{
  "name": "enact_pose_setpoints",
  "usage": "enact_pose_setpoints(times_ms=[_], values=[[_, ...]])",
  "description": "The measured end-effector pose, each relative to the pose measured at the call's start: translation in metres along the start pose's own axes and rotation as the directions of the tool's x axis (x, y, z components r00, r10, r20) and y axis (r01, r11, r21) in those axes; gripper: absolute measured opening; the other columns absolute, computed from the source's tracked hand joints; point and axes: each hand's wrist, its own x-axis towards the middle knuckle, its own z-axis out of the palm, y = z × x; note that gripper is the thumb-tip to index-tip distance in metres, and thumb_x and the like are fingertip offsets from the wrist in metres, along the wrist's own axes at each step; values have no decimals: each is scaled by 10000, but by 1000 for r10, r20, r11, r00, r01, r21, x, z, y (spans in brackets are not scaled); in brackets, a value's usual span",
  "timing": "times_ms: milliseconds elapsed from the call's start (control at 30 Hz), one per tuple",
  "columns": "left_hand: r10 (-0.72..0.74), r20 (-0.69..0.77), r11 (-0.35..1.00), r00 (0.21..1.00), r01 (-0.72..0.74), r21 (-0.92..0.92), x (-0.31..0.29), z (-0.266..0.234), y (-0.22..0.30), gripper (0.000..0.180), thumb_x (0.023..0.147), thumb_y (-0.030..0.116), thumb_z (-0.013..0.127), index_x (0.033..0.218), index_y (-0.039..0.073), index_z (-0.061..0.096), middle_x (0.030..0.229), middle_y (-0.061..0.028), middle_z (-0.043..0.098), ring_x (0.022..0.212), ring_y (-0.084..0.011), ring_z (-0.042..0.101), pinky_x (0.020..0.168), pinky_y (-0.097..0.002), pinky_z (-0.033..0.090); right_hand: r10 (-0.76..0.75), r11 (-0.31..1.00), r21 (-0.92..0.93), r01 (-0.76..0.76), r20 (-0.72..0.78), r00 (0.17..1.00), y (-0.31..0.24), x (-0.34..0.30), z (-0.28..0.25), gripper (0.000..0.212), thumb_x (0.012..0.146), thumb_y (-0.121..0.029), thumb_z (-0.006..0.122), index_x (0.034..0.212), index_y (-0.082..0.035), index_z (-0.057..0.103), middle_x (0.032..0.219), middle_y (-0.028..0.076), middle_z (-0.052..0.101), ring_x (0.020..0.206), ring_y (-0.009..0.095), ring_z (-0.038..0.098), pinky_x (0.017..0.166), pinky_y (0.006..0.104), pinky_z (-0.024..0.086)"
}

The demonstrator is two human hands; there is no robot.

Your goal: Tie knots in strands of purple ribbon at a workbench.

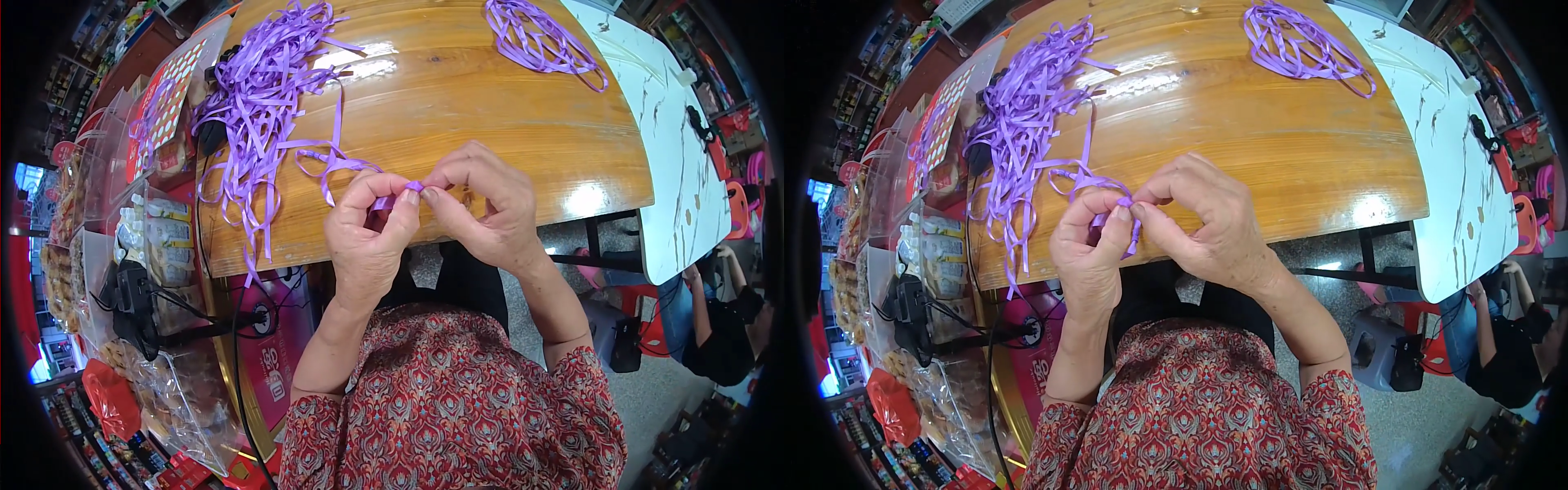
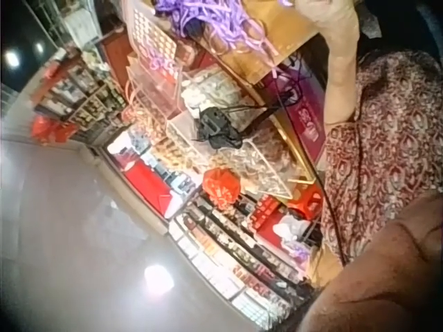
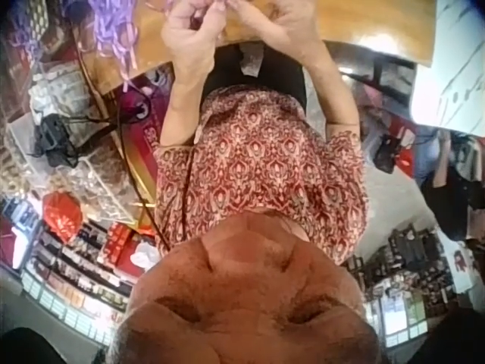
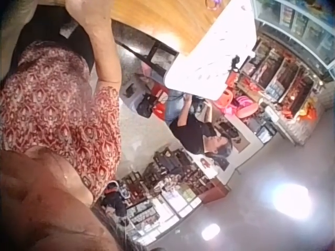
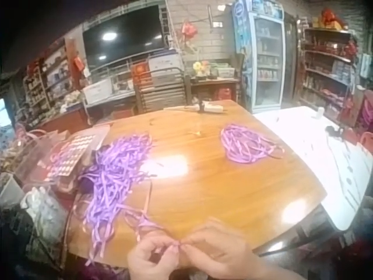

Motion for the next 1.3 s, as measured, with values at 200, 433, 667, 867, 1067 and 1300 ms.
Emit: enact_pose_setpoints(times_ms=[200,433,667,867,1067,1300], values=[[75,26,996,997,-74,-45,1,-6,-12,74,875,21,630,948,12,621,790,28,561,640,-26,481,543,-173,377,283,912,274,-307,122,951,5,-3,3,74,806,19,659,819,14,586,844,59,599,783,122,552,687,250,436],[-164,175,865,971,226,-447,4,-10,-10,103,860,44,655,957,22,627,805,4,584,599,-47,459,485,-185,335,527,529,643,-553,263,809,3,-7,8,53,851,-20,637,867,-8,588,882,39,588,823,99,529,754,247,435],[-135,220,772,966,242,-588,2,-6,-17,93,855,10,649,944,31,631,844,-8,593,626,-56,479,482,-184,339,567,357,740,-570,314,761,5,-11,8,79,843,-57,663,859,-15,598,870,41,594,823,104,539,756,246,440],[-70,244,807,967,199,-556,-1,-4,-18,99,844,3,658,938,17,629,841,-6,563,651,-58,475,515,-188,355,592,325,740,-589,327,737,3,-15,6,83,844,-64,665,858,-17,598,863,44,596,814,103,542,745,247,447],[89,221,911,971,10,-413,-3,-4,-18,95,842,-6,657,931,0,623,827,-4,519,675,-55,458,537,-184,352,560,382,723,-576,314,766,-5,-17,5,67,859,-29,637,886,3,585,895,66,594,828,124,550,751,264,449],[-51,176,839,983,137,-526,-5,2,-7,84,857,21,654,933,14,620,831,4,539,654,-55,471,515,-186,358,170,968,207,-144,-117,978,-3,-16,14,165,808,74,631,956,12,594,930,107,598,872,192,568,770,292,441]])
